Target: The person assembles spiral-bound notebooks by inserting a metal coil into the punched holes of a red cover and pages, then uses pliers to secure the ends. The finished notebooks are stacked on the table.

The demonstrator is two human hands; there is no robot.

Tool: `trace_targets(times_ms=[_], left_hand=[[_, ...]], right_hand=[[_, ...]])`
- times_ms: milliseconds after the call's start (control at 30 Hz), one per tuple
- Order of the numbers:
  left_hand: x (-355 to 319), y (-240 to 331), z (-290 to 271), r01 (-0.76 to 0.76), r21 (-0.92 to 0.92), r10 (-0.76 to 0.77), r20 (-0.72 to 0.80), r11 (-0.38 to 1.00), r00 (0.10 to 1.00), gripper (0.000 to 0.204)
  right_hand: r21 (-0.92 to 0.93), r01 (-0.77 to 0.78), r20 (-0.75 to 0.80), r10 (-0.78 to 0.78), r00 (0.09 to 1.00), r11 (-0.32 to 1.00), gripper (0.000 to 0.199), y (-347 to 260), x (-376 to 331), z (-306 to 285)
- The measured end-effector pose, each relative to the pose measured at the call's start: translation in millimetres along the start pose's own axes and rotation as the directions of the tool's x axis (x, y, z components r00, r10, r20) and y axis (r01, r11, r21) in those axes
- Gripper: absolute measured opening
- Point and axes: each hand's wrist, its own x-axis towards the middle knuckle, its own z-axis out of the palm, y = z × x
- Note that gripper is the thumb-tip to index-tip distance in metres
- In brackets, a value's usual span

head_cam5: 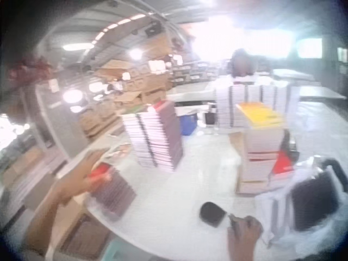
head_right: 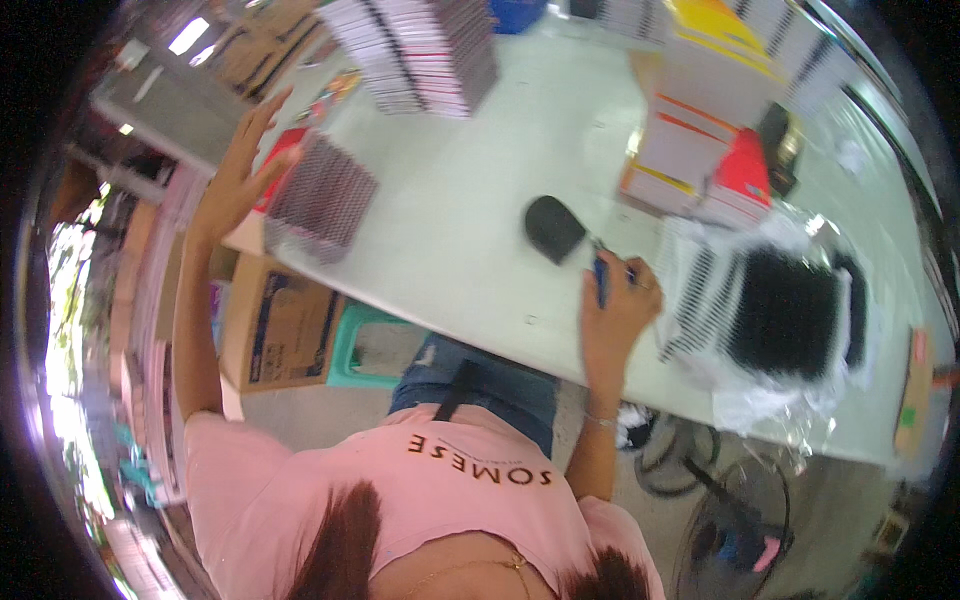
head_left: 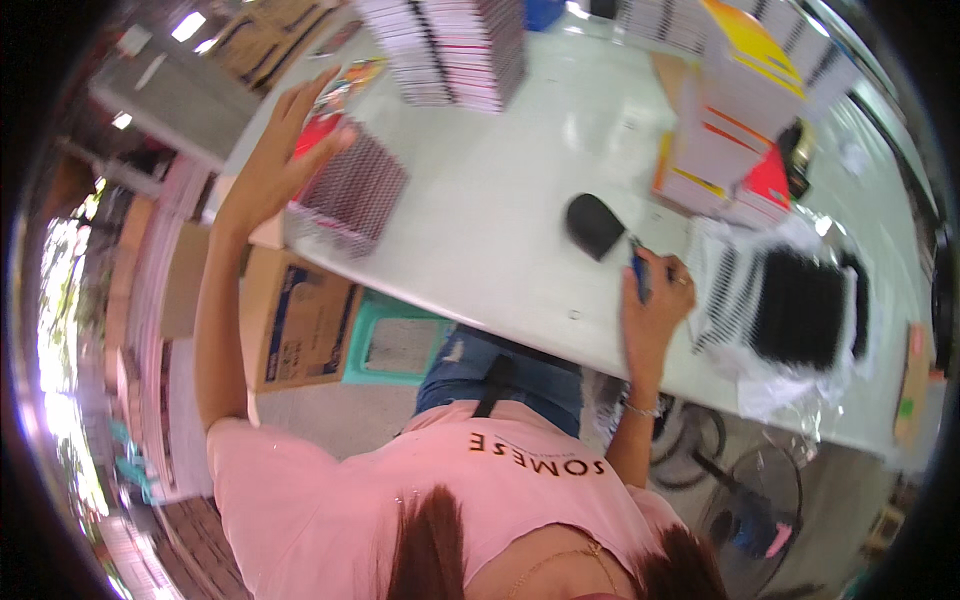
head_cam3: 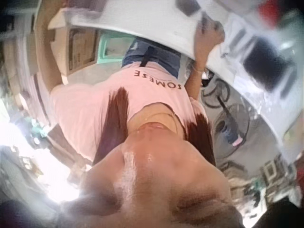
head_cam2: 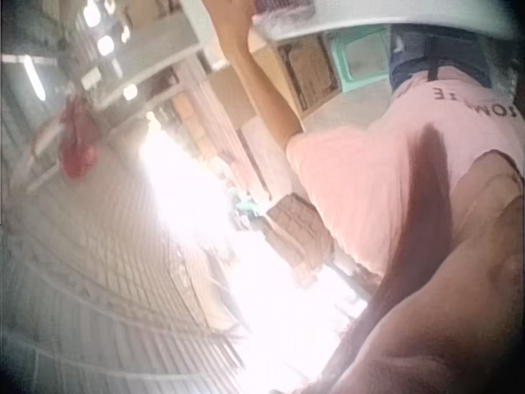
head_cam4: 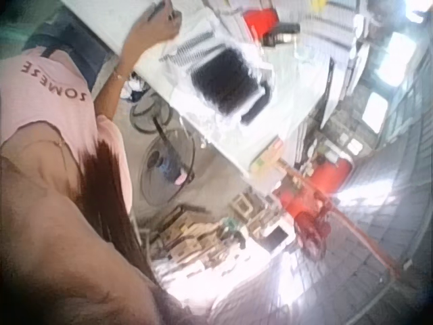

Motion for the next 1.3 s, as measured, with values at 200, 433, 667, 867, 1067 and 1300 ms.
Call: trace_targets(times_ms=[200,433,667,867,1067,1300], left_hand=[[-28.4,35.4,85.8,-0.051,-0.138,0.065,0.097,0.989,0.993,0.066],[-81.3,53.4,187.7,0.123,-0.407,-0.085,0.11,0.905,0.99,0.047],[-112.0,60.3,218.3,0.082,-0.307,-0.072,0.045,0.948,0.996,0.028],[-106.0,53.7,230.2,-0.028,-0.351,0.023,-0.017,0.936,1.0,0.027],[-94.8,62.4,225.8,-0.018,-0.55,0.034,0.018,0.835,0.999,0.026],[-56.9,114.6,219.5,-0.082,-0.872,0.189,0.013,0.482,0.982,0.035]], right_hand=[[0.007,-0.012,-0.033,0.012,0.999,1.0,0.03,3.5,1.9,1.3],[-0.011,-0.009,-0.378,0.004,0.926,1.0,0.014,18.2,19.6,-43.6],[0.139,-0.209,-0.362,0.246,0.899,0.968,0.025,99.9,103.1,-116.6],[0.313,-0.309,-0.115,0.359,0.926,0.898,0.044,133.6,182.6,-104.6],[0.385,-0.306,-0.159,0.389,0.907,0.871,0.038,154.3,185.0,-111.7],[0.834,-0.058,-0.287,0.521,0.804,0.549,0.021,59.2,55.7,-109.4]])
